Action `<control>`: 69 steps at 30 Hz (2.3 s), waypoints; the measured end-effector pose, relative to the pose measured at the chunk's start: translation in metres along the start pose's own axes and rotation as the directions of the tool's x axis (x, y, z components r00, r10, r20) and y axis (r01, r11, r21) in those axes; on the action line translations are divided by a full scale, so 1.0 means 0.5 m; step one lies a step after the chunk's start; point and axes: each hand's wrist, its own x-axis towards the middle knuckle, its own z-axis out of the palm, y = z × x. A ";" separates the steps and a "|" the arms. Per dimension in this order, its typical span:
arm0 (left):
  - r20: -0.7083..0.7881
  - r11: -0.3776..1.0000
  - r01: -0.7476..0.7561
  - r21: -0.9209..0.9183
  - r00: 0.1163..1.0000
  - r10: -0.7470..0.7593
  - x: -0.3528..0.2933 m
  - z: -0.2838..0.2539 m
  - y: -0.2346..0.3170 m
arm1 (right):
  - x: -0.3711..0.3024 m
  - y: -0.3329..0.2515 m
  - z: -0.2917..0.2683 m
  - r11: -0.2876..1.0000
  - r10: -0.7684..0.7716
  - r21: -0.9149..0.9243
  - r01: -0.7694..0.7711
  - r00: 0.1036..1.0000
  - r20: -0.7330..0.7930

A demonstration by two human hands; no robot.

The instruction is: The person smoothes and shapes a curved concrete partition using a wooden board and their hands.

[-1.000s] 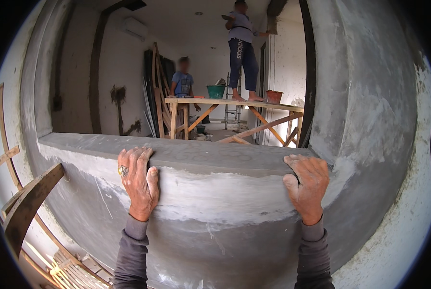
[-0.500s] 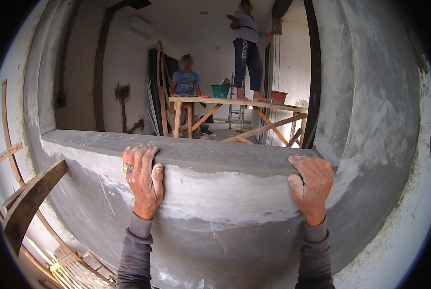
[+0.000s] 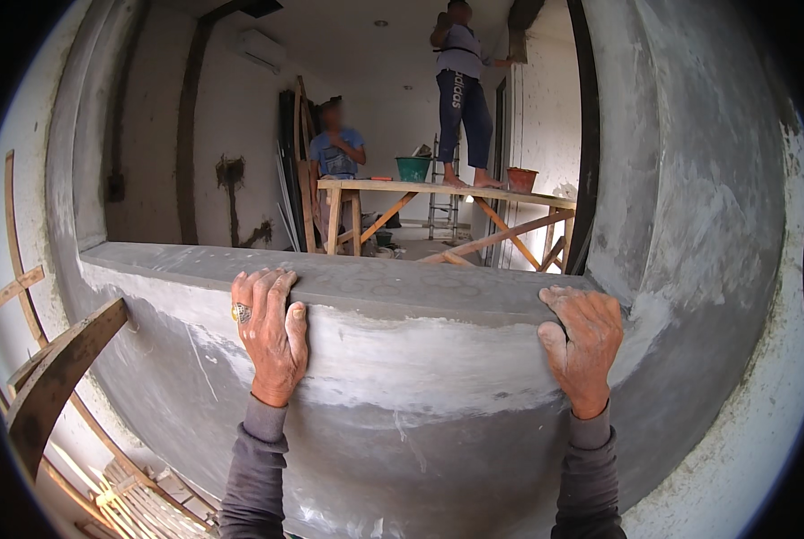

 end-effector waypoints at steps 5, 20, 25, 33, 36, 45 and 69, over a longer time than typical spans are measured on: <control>-0.010 1.000 -0.003 -0.018 1.000 0.002 -0.001 0.002 -0.002 | 0.001 0.001 -0.001 1.000 -0.009 0.001 0.009 1.000 -0.010; -0.006 1.000 -0.001 0.003 1.000 0.001 0.000 0.000 0.003 | 0.000 0.001 0.000 1.000 -0.001 0.004 0.001 1.000 -0.006; -0.008 1.000 -0.001 0.002 1.000 0.001 0.000 0.001 0.002 | 0.000 0.000 -0.001 1.000 0.012 -0.005 -0.012 1.000 0.006; -0.012 1.000 -0.004 0.010 1.000 0.004 -0.001 0.002 0.002 | 0.000 0.001 -0.001 1.000 0.001 0.007 -0.001 1.000 -0.002; -0.014 1.000 -0.004 0.001 1.000 0.004 -0.001 0.002 0.001 | -0.001 0.002 -0.001 1.000 0.003 0.003 -0.003 1.000 0.004; -0.027 1.000 -0.005 -0.011 1.000 0.005 -0.002 0.005 -0.001 | -0.002 0.005 0.002 1.000 -0.016 -0.007 0.016 1.000 -0.002; -0.031 1.000 -0.009 -0.008 0.999 0.009 0.003 0.002 0.003 | 0.002 0.002 -0.002 1.000 -0.004 -0.007 0.004 1.000 0.010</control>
